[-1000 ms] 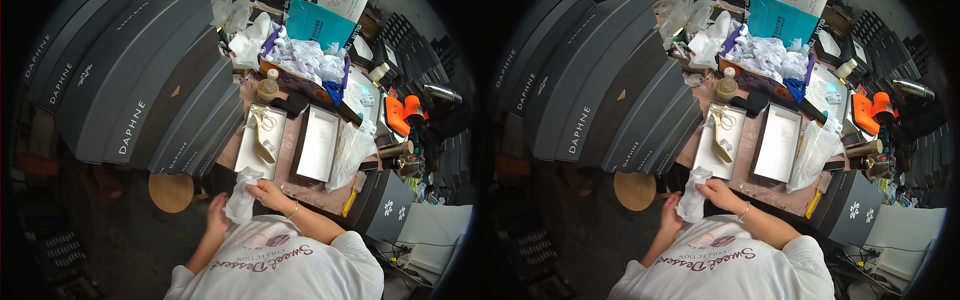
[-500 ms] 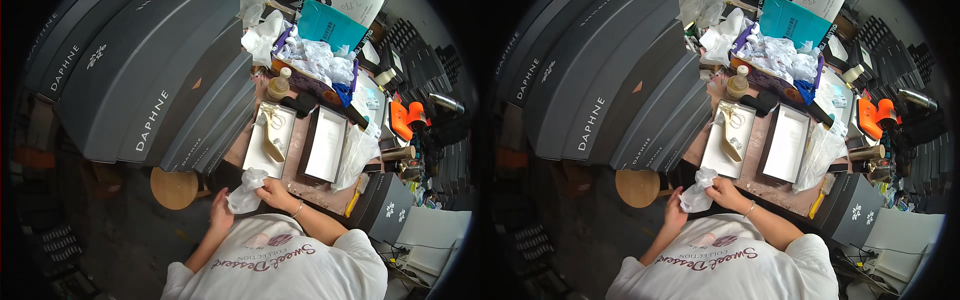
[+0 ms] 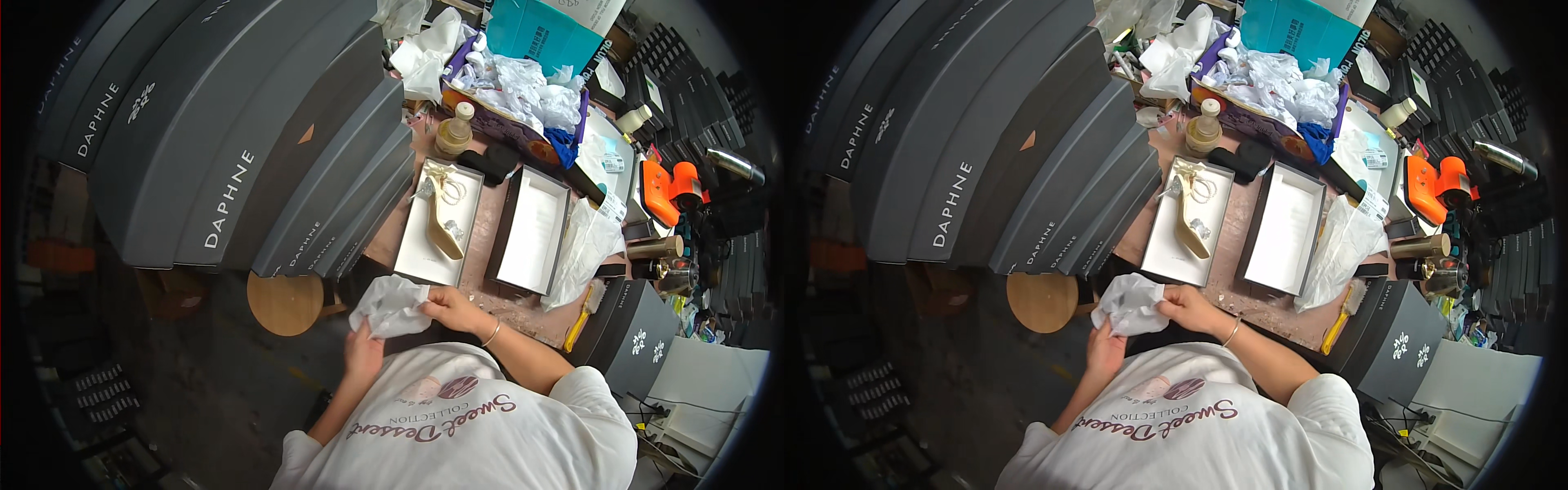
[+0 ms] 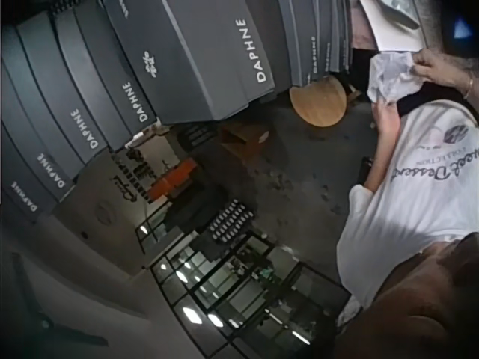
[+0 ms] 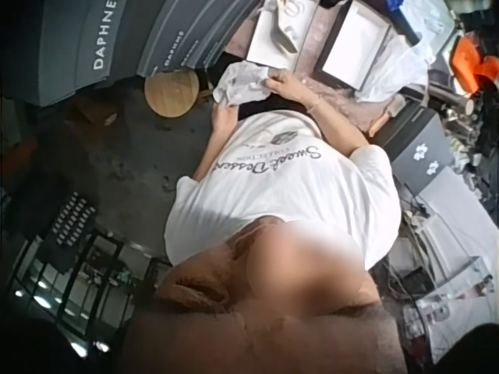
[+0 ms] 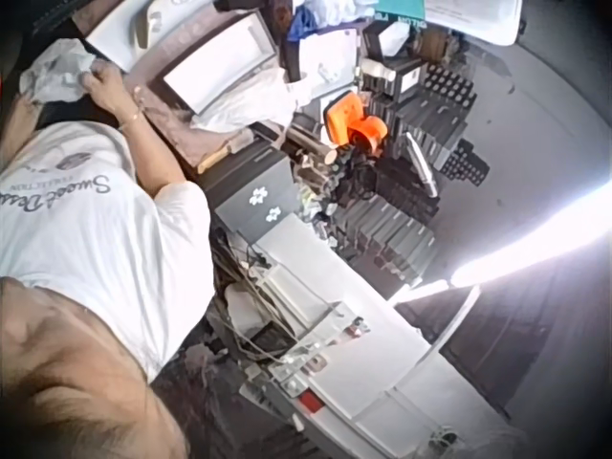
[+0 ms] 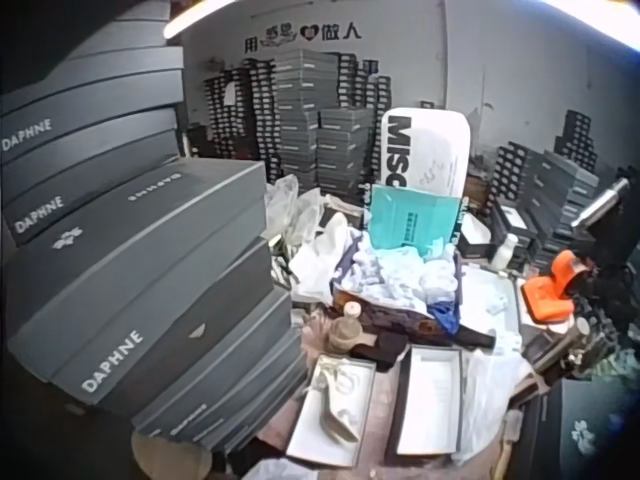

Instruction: Cleaning the soles of high-heeled shoes and packing them into a branded shoe box with tissue paper.

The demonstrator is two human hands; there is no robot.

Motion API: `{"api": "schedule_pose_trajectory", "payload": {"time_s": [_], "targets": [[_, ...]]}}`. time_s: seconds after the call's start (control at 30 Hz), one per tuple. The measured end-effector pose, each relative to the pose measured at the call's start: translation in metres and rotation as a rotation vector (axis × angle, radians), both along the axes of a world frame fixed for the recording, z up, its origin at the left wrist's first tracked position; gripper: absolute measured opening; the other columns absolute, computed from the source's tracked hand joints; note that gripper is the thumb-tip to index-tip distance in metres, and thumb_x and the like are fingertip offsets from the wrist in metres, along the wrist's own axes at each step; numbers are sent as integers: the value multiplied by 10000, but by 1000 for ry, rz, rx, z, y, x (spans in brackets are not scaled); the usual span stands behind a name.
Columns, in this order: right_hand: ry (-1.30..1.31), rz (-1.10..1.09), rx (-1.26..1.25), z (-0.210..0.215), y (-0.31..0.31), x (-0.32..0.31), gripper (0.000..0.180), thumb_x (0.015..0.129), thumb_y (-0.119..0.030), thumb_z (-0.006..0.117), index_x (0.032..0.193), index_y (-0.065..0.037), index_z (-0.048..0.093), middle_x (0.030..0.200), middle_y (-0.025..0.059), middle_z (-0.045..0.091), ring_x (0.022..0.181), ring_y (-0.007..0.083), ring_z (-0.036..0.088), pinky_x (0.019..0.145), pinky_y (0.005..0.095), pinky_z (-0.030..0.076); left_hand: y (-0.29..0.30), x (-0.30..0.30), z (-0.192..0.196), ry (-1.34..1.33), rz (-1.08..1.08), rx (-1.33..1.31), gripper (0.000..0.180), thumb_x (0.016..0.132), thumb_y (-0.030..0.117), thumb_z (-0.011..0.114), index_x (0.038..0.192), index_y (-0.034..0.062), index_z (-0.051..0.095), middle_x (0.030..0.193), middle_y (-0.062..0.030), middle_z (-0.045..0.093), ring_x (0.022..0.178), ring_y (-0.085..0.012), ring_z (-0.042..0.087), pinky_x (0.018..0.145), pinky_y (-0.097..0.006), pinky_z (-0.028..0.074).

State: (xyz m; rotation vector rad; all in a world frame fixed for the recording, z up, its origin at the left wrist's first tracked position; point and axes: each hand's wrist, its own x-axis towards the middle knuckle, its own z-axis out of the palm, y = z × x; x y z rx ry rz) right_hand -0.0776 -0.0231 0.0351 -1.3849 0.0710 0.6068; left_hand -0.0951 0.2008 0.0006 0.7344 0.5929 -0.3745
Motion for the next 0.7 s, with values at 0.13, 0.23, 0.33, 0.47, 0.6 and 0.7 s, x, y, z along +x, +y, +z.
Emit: {"api": "schedule_pose_trajectory", "payload": {"time_s": [0.13,0.23,0.33,0.47,0.6,0.7], "targets": [[-342,-112,-548,-21,-50,38,578,769,-387,739,1138,24,567,1013,154,605,928,236,585,805,327,482,29,18,12,-121,-19,367,258,926,99,527,1140,-45,540,1123,-132,596,1008,-225,592,875,-317,470],[-556,-361,-891,-60,-70,88,705,723,-364,759,1204,88,513,1129,274,556,1077,383,548,929,401,444,32,31,21,-577,-369,943,273,827,39,618,1096,-1,605,1047,-123,623,965,-237,607,820,-313,480],[-178,84,-1084,-80,-69,122,565,729,-296,745,1122,77,586,1094,269,585,1042,380,573,913,404,454,9,45,47,-834,-591,1162,278,762,47,677,1037,28,651,1007,-128,626,937,-277,613,818,-328,478],[-102,-275,-635,-79,-74,107,356,775,-226,696,1016,32,650,994,156,653,928,241,626,842,334,484,-11,57,59,-898,-632,1107,231,805,95,681,1018,7,659,982,-109,630,924,-211,610,806,-291,470],[20,-390,120,-2,-77,40,261,855,-158,620,1072,-13,617,974,23,642,890,82,589,806,237,470,-39,68,55,-881,-637,954,211,855,151,644,1004,3,663,960,-112,650,890,-205,625,786,-287,474],[79,-327,473,32,-80,-3,343,865,-96,581,1191,-4,523,1053,43,618,918,100,596,840,250,478,-83,75,61,-752,-694,657,308,909,248,594,1042,-27,638,980,-92,648,909,-152,599,801,-272,461]]}}
